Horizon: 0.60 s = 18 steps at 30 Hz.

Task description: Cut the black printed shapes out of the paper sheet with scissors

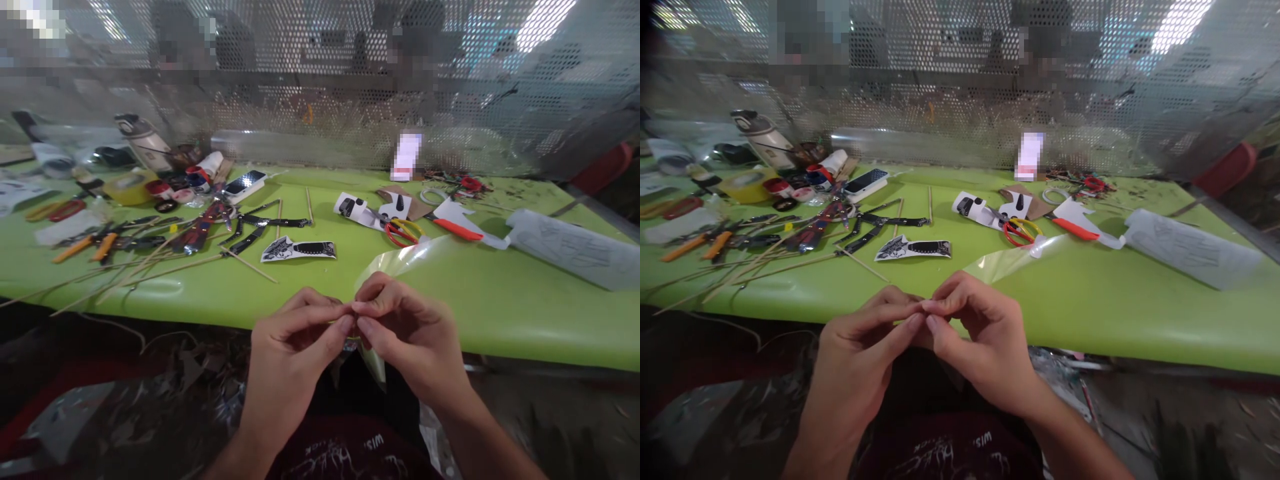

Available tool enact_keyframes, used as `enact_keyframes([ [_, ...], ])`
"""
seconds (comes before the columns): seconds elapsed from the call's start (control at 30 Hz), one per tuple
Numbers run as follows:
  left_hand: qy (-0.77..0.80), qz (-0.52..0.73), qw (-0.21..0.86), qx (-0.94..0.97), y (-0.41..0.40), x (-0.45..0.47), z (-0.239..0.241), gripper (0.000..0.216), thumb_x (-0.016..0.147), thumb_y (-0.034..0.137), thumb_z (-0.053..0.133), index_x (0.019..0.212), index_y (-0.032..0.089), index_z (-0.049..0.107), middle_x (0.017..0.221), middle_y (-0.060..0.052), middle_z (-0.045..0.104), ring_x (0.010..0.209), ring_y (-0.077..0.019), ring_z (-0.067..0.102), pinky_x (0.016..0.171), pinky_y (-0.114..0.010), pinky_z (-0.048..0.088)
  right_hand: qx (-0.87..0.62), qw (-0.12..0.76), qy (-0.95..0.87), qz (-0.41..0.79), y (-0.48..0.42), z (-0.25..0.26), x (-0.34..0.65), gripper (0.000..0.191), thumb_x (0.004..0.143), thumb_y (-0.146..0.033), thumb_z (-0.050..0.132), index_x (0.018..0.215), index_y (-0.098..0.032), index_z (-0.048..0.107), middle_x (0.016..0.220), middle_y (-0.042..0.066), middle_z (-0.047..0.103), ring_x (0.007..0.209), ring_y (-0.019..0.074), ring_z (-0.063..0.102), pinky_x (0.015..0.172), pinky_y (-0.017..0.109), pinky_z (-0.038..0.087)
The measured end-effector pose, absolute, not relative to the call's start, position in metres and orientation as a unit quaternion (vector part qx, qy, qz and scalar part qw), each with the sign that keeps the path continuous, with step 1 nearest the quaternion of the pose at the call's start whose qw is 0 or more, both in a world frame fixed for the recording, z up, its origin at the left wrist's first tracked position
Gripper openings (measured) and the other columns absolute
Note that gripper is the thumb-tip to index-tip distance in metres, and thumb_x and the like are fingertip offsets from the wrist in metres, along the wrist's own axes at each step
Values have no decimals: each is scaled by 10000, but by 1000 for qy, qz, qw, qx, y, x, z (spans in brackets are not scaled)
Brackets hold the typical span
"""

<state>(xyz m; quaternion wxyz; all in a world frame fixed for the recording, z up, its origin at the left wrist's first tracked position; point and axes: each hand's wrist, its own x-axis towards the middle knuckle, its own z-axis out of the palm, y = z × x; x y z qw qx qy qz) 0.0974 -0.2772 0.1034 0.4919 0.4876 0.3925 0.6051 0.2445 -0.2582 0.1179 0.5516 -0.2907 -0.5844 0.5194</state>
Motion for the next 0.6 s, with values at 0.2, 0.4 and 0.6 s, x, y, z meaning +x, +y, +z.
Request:
enact_keyframes([
  [0.2,396,588,532,464,-276,95,100,134,829,171,751,844,294,801,805,10,644,805,-107,635,700,-176,541,-288,547,-568,544,-258,111,247,148,840,-56,653,809,-197,682,841,11,592,697,110,547,557,232,436],
  [0.4,392,585,541,460,-278,95,102,178,824,144,747,846,312,802,809,20,648,813,-103,642,714,-178,545,-287,551,-560,548,-257,108,247,143,834,-60,673,798,-198,684,836,9,600,714,109,553,563,227,436],
  [0.6,406,579,534,464,-278,96,106,175,824,136,741,841,298,805,799,12,649,792,-110,642,674,-188,536,-283,550,-560,552,-259,107,247,146,843,-59,663,815,-201,680,866,6,608,654,91,569,543,232,465],
])
